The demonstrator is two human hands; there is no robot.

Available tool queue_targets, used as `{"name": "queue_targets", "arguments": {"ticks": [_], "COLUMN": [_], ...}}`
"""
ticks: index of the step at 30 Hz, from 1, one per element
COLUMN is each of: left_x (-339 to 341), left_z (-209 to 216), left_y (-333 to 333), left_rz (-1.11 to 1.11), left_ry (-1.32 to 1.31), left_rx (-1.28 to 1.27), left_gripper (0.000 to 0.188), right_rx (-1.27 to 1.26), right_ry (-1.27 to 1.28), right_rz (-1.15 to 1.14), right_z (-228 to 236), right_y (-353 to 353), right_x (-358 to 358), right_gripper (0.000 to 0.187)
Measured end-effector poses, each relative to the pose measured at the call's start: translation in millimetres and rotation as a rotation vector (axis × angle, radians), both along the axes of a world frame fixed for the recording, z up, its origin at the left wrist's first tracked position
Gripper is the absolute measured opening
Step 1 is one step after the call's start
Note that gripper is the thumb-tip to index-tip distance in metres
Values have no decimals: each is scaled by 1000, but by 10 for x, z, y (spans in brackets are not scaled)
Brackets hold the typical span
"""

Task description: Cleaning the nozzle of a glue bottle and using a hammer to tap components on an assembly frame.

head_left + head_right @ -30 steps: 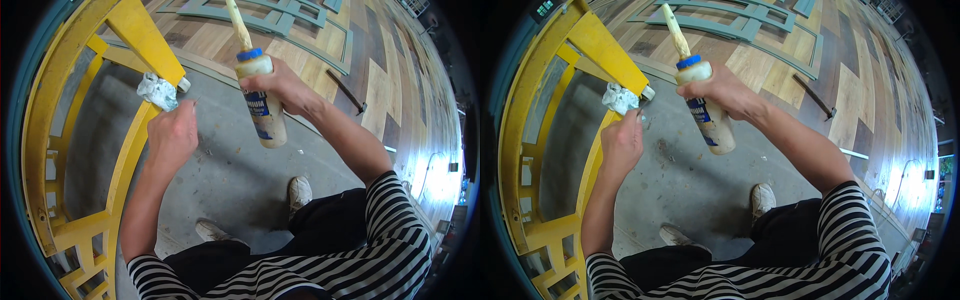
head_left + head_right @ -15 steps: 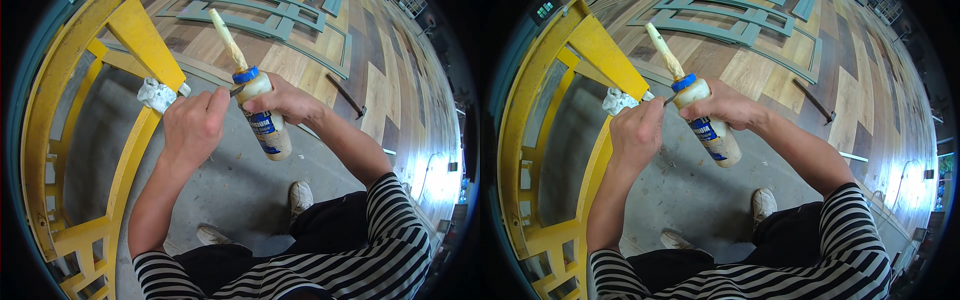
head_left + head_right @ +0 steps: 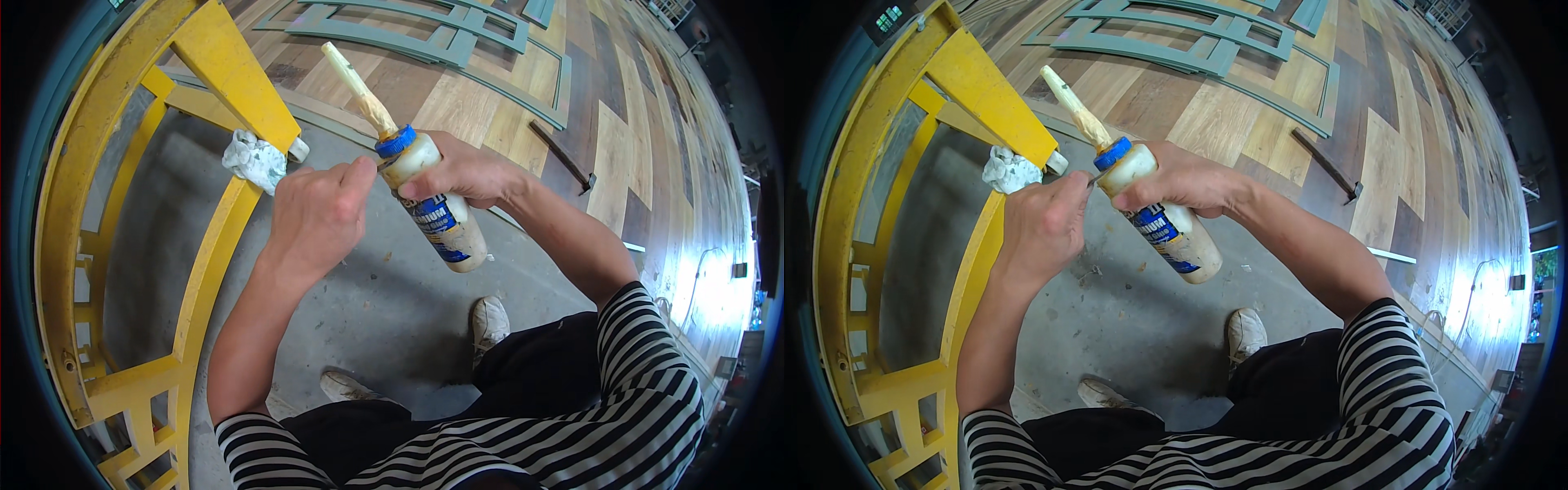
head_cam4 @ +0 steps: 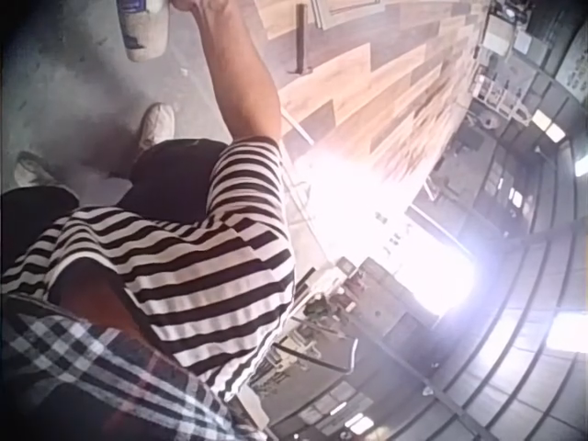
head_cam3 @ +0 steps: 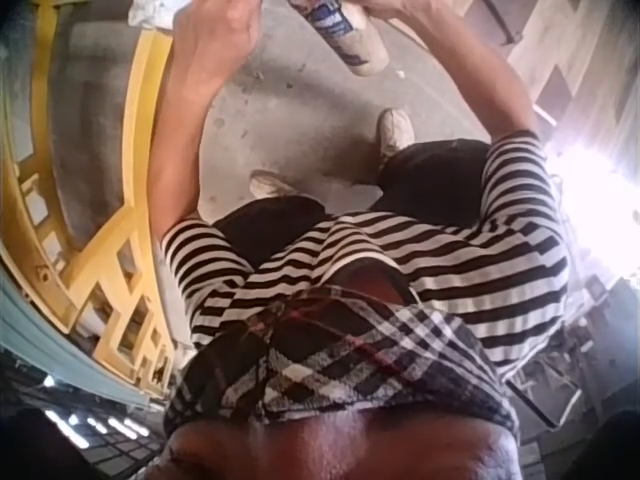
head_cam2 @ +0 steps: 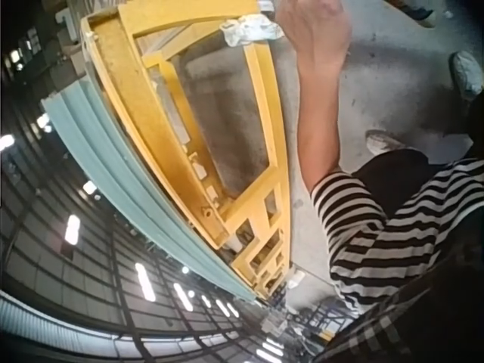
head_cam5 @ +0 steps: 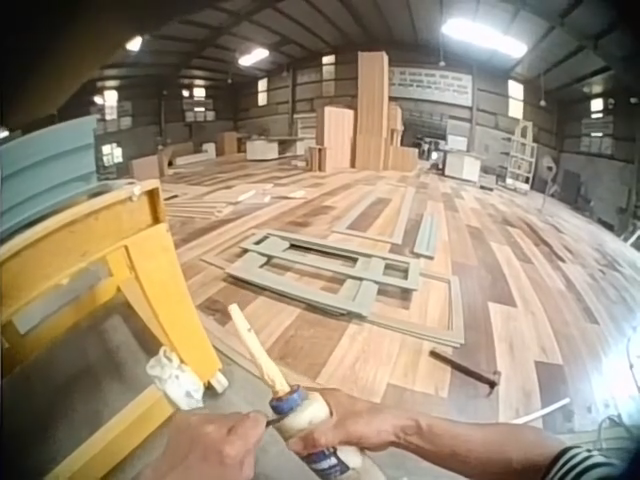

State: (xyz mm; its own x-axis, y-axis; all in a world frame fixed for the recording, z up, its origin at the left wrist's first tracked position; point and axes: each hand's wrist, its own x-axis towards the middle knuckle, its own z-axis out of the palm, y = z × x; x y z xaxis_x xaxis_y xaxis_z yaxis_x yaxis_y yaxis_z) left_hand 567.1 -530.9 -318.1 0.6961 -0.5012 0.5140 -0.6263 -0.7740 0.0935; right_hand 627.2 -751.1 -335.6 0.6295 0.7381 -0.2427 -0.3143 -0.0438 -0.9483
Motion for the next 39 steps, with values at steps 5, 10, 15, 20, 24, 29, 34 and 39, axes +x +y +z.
{"name": "queue_targets", "arguments": {"ticks": [5, 10, 15, 20, 24, 29, 34, 39], "left_x": [-26, -43, -40, -74, -70, -77, -83, -131], "left_z": [-78, -100, -94, -114, -152, -116, -51, 43], "left_y": [-34, -27, -38, -61, -73, -103, -149, -197], "left_rz": [-12, 28, 12, 29, 48, 103, 275, 330], "left_ry": [54, 38, -24, 37, 60, 27, 25, 32], "left_rx": [-52, -11, 15, -30, -78, 34, 204, 243], "left_gripper": [13, 14, 15, 15, 14, 15, 11, 10], "right_rx": [-80, -155, -118, -177, -222, -331, -650, -725], "right_ry": [-78, -205, -117, -192, -315, -436, -605, -635], "right_rz": [0, -30, 1, -9, -66, -233, -348, -512], "right_z": [27, 40, 96, 140, 147, 185, 182, 55], "right_y": [-4, 26, 15, 14, 31, 89, 204, 268], "right_x": [-15, -22, -44, -58, -77, -119, -119, -36], "right_gripper": [51, 51, 52, 53, 57, 58, 66, 66]}}
